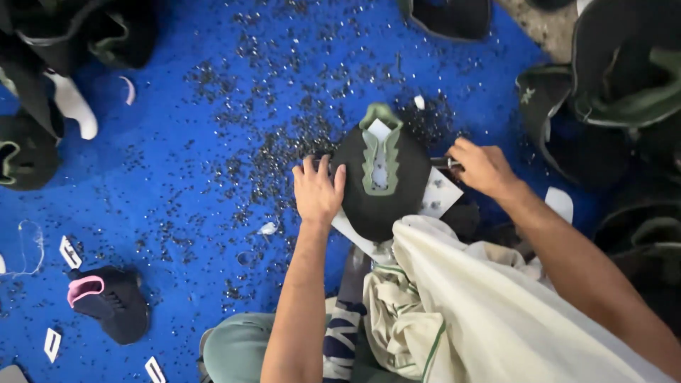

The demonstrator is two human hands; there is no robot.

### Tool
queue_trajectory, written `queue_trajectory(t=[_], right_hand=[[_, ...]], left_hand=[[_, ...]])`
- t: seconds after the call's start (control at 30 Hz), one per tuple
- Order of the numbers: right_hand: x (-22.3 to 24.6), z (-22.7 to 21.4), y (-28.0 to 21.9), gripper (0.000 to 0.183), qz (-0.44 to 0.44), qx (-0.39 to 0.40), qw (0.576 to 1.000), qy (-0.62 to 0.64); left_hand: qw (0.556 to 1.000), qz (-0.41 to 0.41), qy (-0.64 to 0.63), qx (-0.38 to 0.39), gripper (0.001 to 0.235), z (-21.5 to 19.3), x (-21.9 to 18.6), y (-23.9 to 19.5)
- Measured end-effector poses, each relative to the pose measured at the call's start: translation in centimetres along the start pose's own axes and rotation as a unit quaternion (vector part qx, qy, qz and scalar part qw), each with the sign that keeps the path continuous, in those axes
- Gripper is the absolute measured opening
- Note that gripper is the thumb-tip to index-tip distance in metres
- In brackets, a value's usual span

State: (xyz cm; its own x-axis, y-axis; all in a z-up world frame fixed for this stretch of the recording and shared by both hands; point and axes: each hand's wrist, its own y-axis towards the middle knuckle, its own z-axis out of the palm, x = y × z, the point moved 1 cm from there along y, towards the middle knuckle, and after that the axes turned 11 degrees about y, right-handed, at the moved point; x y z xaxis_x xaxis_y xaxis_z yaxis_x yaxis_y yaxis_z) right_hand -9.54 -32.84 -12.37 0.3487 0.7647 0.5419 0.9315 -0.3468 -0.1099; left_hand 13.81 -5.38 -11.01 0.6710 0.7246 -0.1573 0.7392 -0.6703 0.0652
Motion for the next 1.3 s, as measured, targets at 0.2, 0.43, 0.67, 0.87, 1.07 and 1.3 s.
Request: queue_trajectory(t=[0.2, 0.43, 0.67, 0.87, 1.07, 1.3], right_hand=[[0.7, -1.2, -1.5, 0.03, 0.045, -0.038, 0.998, 0.034], [2.7, 0.9, 2.0, 0.015, 0.204, -0.154, 0.884, 0.391], [10.3, 2.3, 4.9, 0.01, 0.067, 0.018, 0.764, 0.641], [10.5, 4.8, 5.3, 0.005, 0.048, 0.063, 0.786, 0.614], [10.2, 5.9, 4.1, 0.008, -0.073, -0.005, 0.852, 0.518], [11.8, 5.2, 2.2, 0.027, -0.109, -0.005, 0.874, 0.473]], left_hand=[[1.0, 0.011, -0.014, -0.022, 0.04, -0.1, -0.5, 0.5], [0.999, -0.024, -0.016, -0.017, 0.056, -0.7, -0.8, -1.1], [0.996, -0.014, -0.061, 0.07, 0.07, -11.0, -2.1, -14.4], [0.942, -0.063, 0.011, 0.33, 0.095, -13.0, -3.1, -22.9], [0.916, -0.137, -0.015, 0.377, 0.099, -13.7, -0.8, -24.9], [0.927, -0.164, -0.318, 0.109, 0.09, -25.0, -3.7, -19.4]])
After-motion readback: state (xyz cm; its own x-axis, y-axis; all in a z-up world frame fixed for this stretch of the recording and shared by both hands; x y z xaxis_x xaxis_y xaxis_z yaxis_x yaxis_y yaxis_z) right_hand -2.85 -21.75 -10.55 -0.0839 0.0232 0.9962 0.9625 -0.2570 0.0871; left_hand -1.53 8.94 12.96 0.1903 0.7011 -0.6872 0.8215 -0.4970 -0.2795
